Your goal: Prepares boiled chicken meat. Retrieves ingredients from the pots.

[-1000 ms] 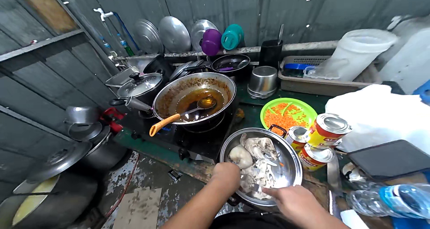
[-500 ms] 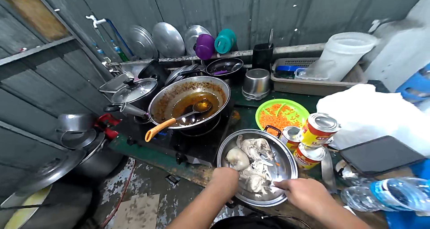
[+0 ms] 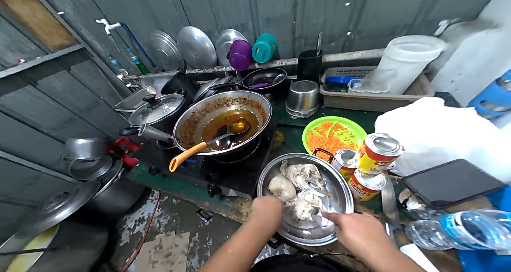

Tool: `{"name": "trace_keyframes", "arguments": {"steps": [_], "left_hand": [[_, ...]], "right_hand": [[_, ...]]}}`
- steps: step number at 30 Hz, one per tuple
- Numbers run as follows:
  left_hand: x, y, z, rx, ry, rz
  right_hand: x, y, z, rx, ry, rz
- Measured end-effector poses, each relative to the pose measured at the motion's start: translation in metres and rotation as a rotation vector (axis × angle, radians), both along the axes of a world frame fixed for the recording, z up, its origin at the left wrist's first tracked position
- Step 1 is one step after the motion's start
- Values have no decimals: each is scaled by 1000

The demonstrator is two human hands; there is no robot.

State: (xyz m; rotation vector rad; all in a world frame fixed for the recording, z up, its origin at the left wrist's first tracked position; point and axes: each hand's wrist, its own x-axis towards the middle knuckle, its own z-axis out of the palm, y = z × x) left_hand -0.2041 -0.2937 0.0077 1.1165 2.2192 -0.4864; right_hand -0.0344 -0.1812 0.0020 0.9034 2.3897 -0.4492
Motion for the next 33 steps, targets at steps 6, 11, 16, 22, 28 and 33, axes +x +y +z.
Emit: {"name": "trace_keyframes", "arguments": {"steps": [6, 11, 16, 22, 28, 33], "left_hand": [[-23, -24, 19, 113, -102, 98], [-18, -26, 32, 115, -118, 11], [-17, 1, 6, 64, -47, 30], [-19, 8, -2, 52, -46, 19], [-6, 23, 2, -3, -27, 9], [-10, 16, -5, 20, -56, 9]], "right_hand": [[26, 24, 14, -101, 154, -124], [-2, 7, -4, -64, 137, -53], [-16, 6, -13, -28, 34, 9], [-15, 4, -18, -15, 50, 47], [3, -10, -6, -29, 19, 112], [-1, 1, -5, -59, 62, 4]]}}
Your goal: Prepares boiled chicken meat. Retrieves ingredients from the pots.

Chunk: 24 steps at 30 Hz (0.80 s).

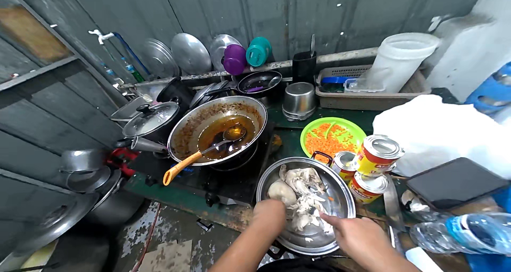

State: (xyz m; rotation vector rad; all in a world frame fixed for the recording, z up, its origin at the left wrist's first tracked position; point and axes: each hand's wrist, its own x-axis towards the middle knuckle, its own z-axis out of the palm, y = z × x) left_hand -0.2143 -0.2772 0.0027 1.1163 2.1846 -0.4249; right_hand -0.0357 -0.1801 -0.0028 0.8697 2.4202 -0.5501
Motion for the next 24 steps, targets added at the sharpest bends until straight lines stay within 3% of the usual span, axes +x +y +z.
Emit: {"name": "trace_keyframes", "arguments": {"steps": [5, 10, 14, 19, 24], "left_hand": [[-7, -6, -9, 27, -4, 26], [2, -7, -6, 12, 6, -29], [1, -11, -6, -26, 42, -34], [10, -17, -3, -33, 71, -117], [13, -15, 6, -91, 90, -195]], "right_hand": [[10, -23, -1, -37, -37, 113], [0, 1, 8, -21, -37, -4], [-2, -10, -6, -16, -88, 84], [7, 15, 13, -43, -82, 23], [-13, 6, -10, -30, -29, 77]]}}
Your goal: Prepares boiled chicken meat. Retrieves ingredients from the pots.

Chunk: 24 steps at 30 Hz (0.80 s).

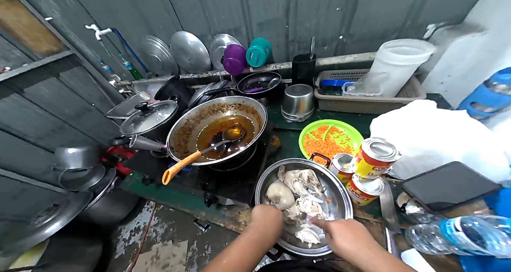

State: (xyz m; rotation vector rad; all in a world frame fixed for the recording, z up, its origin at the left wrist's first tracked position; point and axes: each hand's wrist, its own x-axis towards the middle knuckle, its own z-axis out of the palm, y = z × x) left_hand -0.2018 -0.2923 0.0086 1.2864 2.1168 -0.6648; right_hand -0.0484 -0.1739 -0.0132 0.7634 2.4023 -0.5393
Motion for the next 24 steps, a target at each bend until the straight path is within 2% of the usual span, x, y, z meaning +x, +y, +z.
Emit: {"name": "trace_keyframes", "arguments": {"steps": [4, 9, 14, 17, 19, 21, 24], "left_hand": [[0, -4, 3, -1, -8, 8], [6, -2, 4, -23, -28, 19], [3, -9, 3, -15, -26, 26], [5, -9, 1, -8, -32, 46], [7, -10, 4, -21, -28, 54], [7, -13, 9, -44, -15, 63], [3, -19, 19, -55, -3, 82]], "right_hand": [[7, 13, 12, 42, -57, -19], [2, -11, 4, 9, -8, 35], [-3, 13, 17, 61, -46, -33], [-11, -8, 10, 0, 58, 81], [-17, -19, -3, -3, 31, 146], [-17, -13, -7, 16, 13, 115], [-11, 6, 13, 44, -16, 31]]}}
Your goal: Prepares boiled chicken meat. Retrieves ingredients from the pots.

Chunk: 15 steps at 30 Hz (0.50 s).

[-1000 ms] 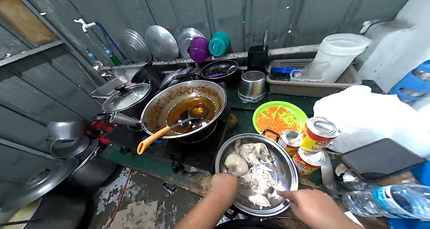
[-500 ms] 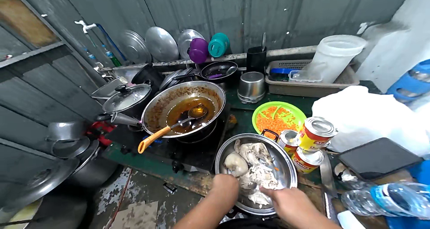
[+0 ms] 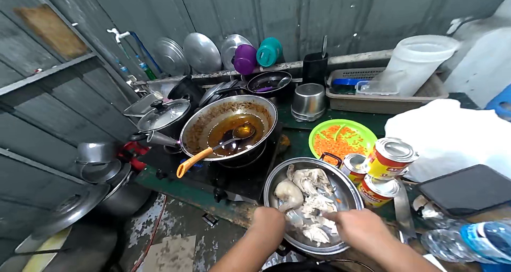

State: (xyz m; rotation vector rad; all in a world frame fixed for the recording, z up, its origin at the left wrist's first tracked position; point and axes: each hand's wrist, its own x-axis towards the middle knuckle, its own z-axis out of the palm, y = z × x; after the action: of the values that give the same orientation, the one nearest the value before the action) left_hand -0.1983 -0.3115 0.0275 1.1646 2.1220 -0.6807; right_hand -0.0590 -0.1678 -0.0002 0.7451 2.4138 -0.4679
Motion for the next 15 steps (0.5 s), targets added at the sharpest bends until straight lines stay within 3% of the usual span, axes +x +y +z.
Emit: {"name": "trace_keyframes", "arguments": {"steps": [2, 6, 11, 15], "left_hand": [[-4, 1, 2, 9, 7, 6], [-14, 4, -1, 138, -2, 78], [-22, 10, -6, 220, -80, 151], [-11, 23, -22, 209, -103, 158]], "right_hand": [[0, 5, 6, 14, -7, -39], [-3, -7, -16, 23, 12, -65], [13, 0, 4, -7, 13, -91], [13, -5, -8, 27, -42, -124]]}}
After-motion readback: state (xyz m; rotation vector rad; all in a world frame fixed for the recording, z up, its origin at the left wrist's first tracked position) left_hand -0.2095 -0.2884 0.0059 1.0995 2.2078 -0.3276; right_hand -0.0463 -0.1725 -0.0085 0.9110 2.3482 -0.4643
